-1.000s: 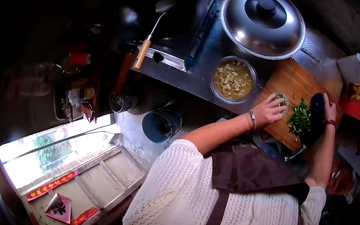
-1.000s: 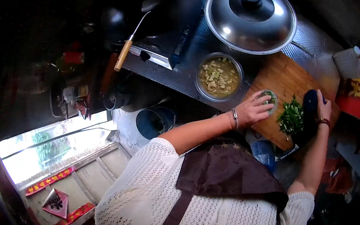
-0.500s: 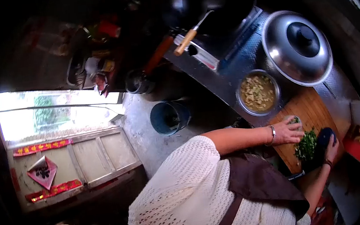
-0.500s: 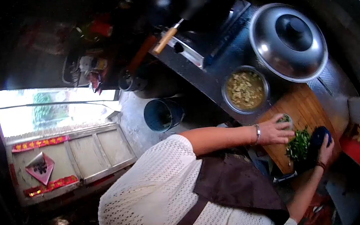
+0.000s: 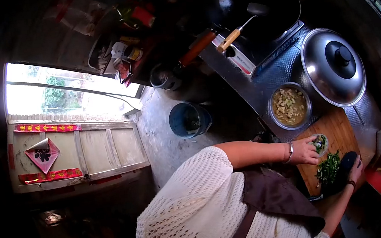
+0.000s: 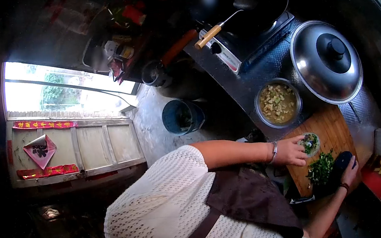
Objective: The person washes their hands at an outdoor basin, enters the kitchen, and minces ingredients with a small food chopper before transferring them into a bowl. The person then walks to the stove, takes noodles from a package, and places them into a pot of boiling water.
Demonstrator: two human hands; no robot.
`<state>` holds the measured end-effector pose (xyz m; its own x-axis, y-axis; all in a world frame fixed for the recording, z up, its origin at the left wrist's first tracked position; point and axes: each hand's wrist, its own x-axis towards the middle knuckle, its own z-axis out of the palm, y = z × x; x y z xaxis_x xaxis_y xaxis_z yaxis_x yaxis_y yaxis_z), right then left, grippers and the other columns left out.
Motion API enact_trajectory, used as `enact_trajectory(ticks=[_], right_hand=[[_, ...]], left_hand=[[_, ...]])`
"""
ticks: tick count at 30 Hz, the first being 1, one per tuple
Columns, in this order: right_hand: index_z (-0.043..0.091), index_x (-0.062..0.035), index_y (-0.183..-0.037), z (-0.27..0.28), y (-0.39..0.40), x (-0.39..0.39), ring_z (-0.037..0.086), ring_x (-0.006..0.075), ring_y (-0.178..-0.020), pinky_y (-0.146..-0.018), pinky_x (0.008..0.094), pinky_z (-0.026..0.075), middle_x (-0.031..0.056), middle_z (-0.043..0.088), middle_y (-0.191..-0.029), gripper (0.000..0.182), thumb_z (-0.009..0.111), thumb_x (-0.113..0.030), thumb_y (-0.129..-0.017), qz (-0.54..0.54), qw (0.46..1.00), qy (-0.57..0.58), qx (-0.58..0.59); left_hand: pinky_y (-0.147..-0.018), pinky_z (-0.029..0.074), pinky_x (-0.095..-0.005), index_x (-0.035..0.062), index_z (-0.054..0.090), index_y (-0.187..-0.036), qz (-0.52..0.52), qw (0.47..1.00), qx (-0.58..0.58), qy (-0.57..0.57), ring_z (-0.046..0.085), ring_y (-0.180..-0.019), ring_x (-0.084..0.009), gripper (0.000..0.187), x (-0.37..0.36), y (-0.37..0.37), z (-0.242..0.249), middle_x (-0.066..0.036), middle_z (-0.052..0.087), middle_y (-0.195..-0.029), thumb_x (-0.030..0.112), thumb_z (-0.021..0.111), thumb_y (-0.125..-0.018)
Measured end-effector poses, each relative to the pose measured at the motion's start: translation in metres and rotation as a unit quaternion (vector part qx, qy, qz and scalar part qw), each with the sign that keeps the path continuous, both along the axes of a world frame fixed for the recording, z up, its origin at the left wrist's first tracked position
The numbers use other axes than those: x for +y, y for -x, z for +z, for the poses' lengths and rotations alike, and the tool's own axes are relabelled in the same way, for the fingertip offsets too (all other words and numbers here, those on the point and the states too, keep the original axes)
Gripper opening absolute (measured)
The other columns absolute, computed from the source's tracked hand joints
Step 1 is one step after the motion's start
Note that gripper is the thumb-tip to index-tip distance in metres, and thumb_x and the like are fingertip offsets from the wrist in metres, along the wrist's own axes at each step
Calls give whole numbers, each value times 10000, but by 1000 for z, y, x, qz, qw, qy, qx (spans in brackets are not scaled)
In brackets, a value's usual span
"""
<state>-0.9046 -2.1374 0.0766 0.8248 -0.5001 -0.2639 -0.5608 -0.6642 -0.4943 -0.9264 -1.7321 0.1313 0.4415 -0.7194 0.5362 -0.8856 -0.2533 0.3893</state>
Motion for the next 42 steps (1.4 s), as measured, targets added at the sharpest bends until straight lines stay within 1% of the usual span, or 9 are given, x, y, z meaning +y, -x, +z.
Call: enact_trajectory(ticks=[4, 11, 13, 15, 21, 30, 37, 40, 42], right_hand=[[459, -18, -1304, -11, -14, -18, 506, 327, -1151, -960, 378, 392, 193, 530, -1261, 734, 423, -618, -882, 33, 999, -33, -17], [439, -146, -1353, -7, -17, -32, 462, 318, -1217, -989, 384, 358, 124, 491, -1340, 718, 332, -671, -874, 16, 1000, -17, -7], [451, -190, -1341, 86, -8, 51, 502, 352, -1159, -969, 389, 383, 113, 537, -1287, 686, 343, -670, -864, -79, 987, 84, 116], [495, -143, -1302, 30, 5, 1, 532, 337, -1128, -943, 393, 405, 150, 570, -1228, 661, 371, -634, -877, -45, 997, 49, -29], [555, 27, -1158, 37, 51, 35, 551, 302, -1033, -907, 369, 416, 192, 586, -1111, 661, 488, -569, -880, -84, 970, 52, -224], [575, 23, -1082, 38, 196, 156, 574, 145, -832, -781, 279, 457, 63, 620, -903, 326, 536, -267, -939, -137, 940, -107, -292], [604, 0, -987, 27, 264, 277, 594, 118, -742, -683, 259, 481, 23, 607, -803, 177, 600, -140, -879, 70, 959, -255, -97], [621, -38, -1033, 6, 283, 308, 620, 165, -766, -706, 293, 489, 91, 654, -848, 247, 654, -194, -844, 276, 944, -178, 25], [626, -39, -1033, -3, 286, 325, 639, 225, -825, -733, 330, 495, 121, 664, -883, 287, 658, -242, -833, 350, 918, -117, 142]], left_hand=[[-972, 293, -614, 164, 519, -920, -5, 1000, 15, 18, 518, -1068, -307, 134, 7, 9, 0, -97, 535, -1173, 155, 544, -789], [-1001, 303, -571, 125, 530, -906, -28, 998, 52, 5, 501, -1137, -288, 193, 20, 18, 14, -108, 554, -1148, 159, 616, -736], [-1005, 309, -562, 123, 538, -932, -46, 997, 66, -6, 493, -1156, -280, 207, 30, 24, 20, -102, 555, -1174, 161, 614, -743], [-1010, 313, -559, 127, 550, -982, -60, 995, 72, -18, 485, -1173, -275, 229, 42, 30, 19, -87, 545, -1224, 163, 599, -761], [-976, 394, -445, 120, 590, -948, -67, 994, 81, -6, 553, -1049, -233, 204, 90, 48, 27, -23, 628, -1084, 139, 582, -745], [-904, 436, -426, 137, 570, -824, 14, 980, 174, -98, 600, -784, -242, 54, 198, 90, 3, -43, 598, -746, 143, 612, -790], [-791, 460, -420, 93, 519, -858, 238, 910, 312, -136, 587, -759, -335, 99, 303, 167, -27, -124, 601, -728, 125, 580, -787], [-792, 458, -437, 76, 539, -916, 422, 897, 128, 11, 591, -798, -355, 142, 341, 226, -63, -141, 629, -805, 96, 557, -776], [-764, 466, -447, 80, 529, -983, 482, 834, 263, -47, 597, -828, -361, 184, 369, 274, -58, -155, 637, -833, 111, 534, -801]])
